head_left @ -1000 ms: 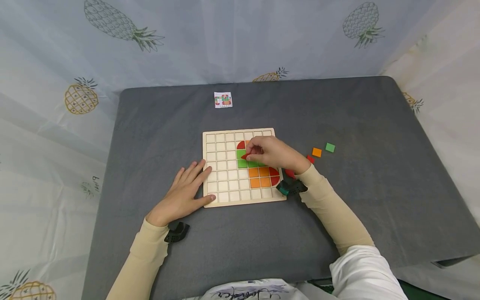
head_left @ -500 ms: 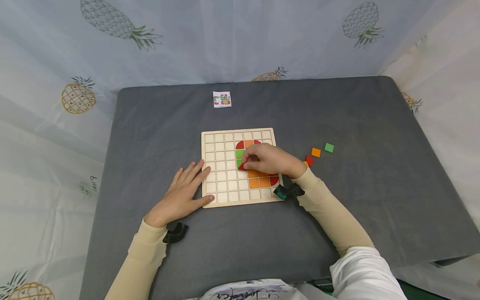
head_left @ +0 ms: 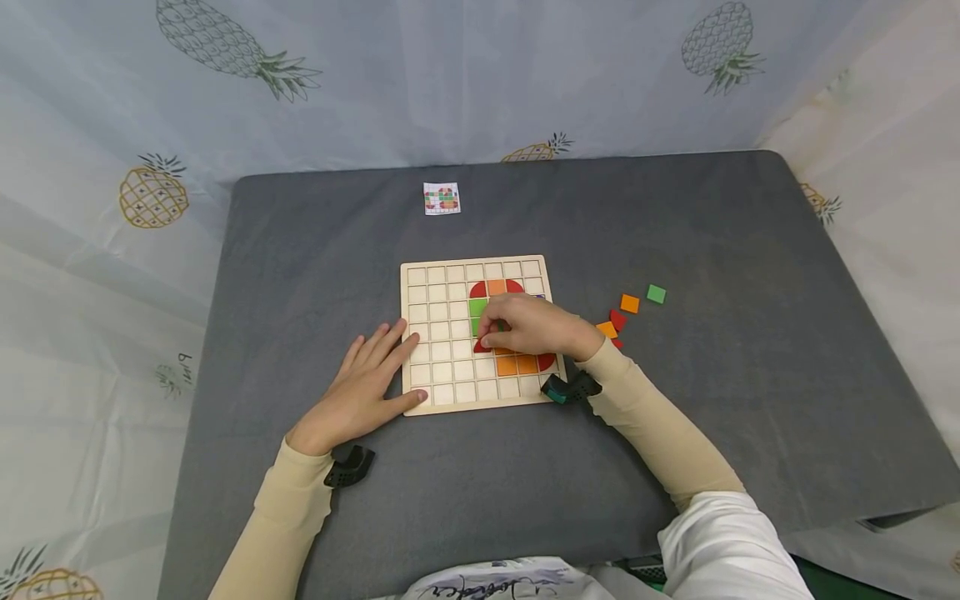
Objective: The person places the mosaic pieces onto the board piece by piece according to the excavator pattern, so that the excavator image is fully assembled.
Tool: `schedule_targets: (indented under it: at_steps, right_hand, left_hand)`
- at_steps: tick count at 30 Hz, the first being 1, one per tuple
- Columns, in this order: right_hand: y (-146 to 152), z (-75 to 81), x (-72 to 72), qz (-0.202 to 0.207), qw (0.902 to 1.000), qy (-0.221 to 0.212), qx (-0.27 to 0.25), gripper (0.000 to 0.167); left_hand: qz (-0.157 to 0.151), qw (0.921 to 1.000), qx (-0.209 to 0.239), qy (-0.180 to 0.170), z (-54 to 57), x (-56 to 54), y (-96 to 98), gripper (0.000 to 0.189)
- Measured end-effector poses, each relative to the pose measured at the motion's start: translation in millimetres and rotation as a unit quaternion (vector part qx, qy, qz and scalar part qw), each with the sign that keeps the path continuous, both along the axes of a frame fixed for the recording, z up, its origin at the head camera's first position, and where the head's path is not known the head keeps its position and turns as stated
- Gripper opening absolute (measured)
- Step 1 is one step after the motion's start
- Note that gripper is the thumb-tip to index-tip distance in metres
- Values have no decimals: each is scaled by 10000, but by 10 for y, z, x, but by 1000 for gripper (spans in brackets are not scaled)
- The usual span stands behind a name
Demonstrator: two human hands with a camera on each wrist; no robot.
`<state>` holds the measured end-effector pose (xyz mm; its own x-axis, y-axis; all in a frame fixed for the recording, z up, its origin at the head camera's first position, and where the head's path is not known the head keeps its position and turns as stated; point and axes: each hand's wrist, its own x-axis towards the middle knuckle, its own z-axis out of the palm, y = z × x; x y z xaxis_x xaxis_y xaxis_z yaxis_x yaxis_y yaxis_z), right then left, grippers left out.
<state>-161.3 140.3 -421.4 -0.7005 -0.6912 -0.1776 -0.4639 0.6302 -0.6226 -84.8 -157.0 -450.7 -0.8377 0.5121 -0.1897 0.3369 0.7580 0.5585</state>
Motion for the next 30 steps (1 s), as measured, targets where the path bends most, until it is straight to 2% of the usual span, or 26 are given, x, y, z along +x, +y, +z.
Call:
schedule_targets:
  at_steps: [24,30]
  right_hand:
    - [-18,-4,30,165,9992,299,213,7]
    - [14,17,6,178,9996,217,35,11]
  left_hand:
    - [10,10000,39,54,1,4,11,84]
    - [0,10000,0,32,4,3,13,85]
